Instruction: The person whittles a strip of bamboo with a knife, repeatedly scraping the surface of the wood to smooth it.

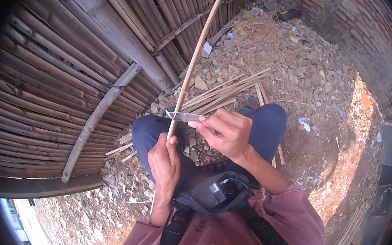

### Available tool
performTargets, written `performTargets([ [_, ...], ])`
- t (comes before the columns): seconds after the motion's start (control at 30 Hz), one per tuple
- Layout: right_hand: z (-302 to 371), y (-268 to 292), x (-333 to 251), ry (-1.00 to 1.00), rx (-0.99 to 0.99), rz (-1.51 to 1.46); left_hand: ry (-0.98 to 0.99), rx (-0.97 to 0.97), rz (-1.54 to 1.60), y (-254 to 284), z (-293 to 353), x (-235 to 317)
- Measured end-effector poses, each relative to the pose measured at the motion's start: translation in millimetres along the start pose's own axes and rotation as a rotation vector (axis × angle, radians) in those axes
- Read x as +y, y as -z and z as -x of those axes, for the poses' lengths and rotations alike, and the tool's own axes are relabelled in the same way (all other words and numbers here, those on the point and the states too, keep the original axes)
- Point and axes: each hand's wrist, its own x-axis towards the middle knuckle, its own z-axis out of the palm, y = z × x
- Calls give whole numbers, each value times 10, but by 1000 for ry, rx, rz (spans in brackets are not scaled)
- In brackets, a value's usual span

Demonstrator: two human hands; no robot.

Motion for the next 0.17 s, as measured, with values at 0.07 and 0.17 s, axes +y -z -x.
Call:
performTargets([
  [0.07,-121,72,115,-85,70,34,1,-17,-16,4,43,-2],
  [0.17,-356,189,561,-283,166,5,-11,-35,-10,17,124,-1],
])
